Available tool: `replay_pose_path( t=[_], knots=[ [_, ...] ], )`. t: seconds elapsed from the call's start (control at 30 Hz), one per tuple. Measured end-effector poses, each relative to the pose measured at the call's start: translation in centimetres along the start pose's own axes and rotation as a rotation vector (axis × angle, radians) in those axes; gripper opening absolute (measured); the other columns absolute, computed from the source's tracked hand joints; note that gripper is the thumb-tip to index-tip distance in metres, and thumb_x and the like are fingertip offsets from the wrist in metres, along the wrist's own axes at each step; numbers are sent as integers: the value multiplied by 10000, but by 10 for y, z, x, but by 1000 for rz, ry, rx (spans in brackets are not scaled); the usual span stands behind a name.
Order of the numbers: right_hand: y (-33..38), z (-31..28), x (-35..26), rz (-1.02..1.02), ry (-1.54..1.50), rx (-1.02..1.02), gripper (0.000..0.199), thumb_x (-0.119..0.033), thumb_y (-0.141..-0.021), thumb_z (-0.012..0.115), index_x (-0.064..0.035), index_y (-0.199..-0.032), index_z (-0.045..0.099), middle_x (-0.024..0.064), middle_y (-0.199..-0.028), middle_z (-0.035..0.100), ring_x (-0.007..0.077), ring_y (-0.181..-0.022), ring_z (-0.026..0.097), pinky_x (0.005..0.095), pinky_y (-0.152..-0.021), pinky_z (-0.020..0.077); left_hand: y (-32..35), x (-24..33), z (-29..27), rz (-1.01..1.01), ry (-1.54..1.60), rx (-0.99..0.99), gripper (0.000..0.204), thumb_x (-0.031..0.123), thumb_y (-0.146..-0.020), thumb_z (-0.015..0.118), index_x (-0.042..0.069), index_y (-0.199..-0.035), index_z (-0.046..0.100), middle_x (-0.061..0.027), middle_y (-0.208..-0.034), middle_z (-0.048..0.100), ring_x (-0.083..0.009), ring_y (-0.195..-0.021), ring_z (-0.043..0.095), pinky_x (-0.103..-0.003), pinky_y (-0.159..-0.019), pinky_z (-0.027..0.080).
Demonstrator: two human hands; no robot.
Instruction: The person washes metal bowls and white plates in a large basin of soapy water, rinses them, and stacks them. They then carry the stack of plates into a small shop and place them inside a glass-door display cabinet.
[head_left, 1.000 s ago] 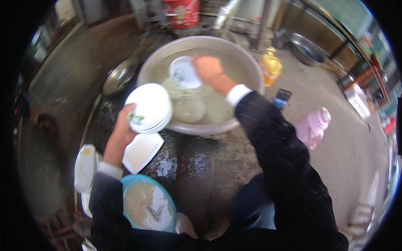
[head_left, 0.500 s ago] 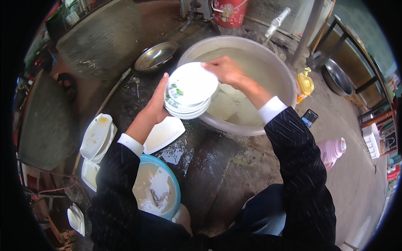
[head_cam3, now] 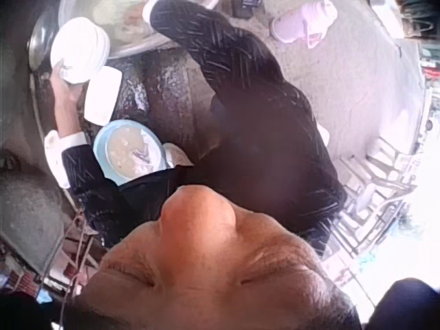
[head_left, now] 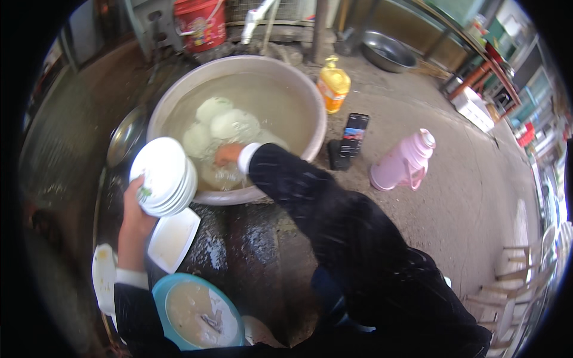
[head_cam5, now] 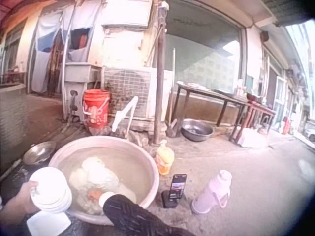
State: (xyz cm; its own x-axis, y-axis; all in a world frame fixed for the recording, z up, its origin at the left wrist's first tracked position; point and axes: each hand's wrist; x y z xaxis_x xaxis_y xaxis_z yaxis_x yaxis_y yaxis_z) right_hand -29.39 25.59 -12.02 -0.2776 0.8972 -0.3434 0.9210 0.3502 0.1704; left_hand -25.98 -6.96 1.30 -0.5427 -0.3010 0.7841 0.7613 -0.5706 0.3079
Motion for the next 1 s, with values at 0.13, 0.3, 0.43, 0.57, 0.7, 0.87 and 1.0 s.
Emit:
replay_pose_path(
  t=[0.13,0.3,0.43,0.57,0.7,0.87,1.0],
  knots=[
    [-23,25,2,203,73,-102,325,-333,-797,700,-105,-1012,784,167,-1076,740,380,-996,690,486,-858,532,-3,-2,-4,-11,-23,54,543,375,-968,538,48,-1402,535,-131,-1281,674,-296,-1120,680,-465,-940,562],
    [-39,29,5,203,70,-201,329,-293,-798,708,-114,-1065,778,179,-1110,736,384,-1031,693,485,-899,529,-5,-1,-9,-30,-72,59,560,403,-953,544,71,-1403,539,-124,-1287,671,-295,-1120,681,-472,-936,563],
    [-32,24,2,227,87,-242,351,-251,-785,714,-114,-1104,769,188,-1132,729,391,-1051,691,489,-899,532,-2,0,-5,-23,-57,61,562,400,-953,544,69,-1407,533,-129,-1286,670,-300,-1121,681,-473,-943,560],
    [-13,16,0,238,51,-173,335,-223,-782,715,-110,-1093,769,186,-1128,730,393,-1044,693,490,-890,538,-1,0,-3,-37,-35,65,560,394,-954,543,65,-1407,531,-132,-1276,673,-300,-1119,681,-473,-953,554],
    [-1,24,18,210,-168,-20,305,-199,-782,713,-103,-1066,772,181,-1116,733,393,-1029,696,489,-878,544,0,1,-1,-19,-30,53,540,356,-956,558,38,-1392,526,-148,-1273,668,-296,-1120,679,-448,-956,553],
    [-10,40,51,-9,123,42,254,-265,-757,754,-125,-968,768,112,-1000,753,344,-987,703,463,-890,529,5,2,3,-32,-46,87,563,354,-949,574,25,-1401,515,-164,-1285,662,-306,-1130,675,-443,-974,544],
    [-2,16,43,90,110,234,219,-165,-699,723,-90,-900,767,156,-939,747,397,-905,708,490,-789,556,2,1,4,-48,-34,23,595,374,-940,585,16,-1410,511,-180,-1284,662,-330,-1146,667,-469,-997,534]
  ],
)
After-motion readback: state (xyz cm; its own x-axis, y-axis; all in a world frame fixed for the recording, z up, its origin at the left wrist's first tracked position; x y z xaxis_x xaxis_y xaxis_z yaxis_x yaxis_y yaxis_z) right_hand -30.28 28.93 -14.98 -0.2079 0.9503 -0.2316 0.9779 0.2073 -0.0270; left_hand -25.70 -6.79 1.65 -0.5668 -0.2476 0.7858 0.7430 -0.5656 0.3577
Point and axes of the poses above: each hand's wrist, its own y-axis away from the middle knuckle, its own z-axis out of the palm, x = y × z
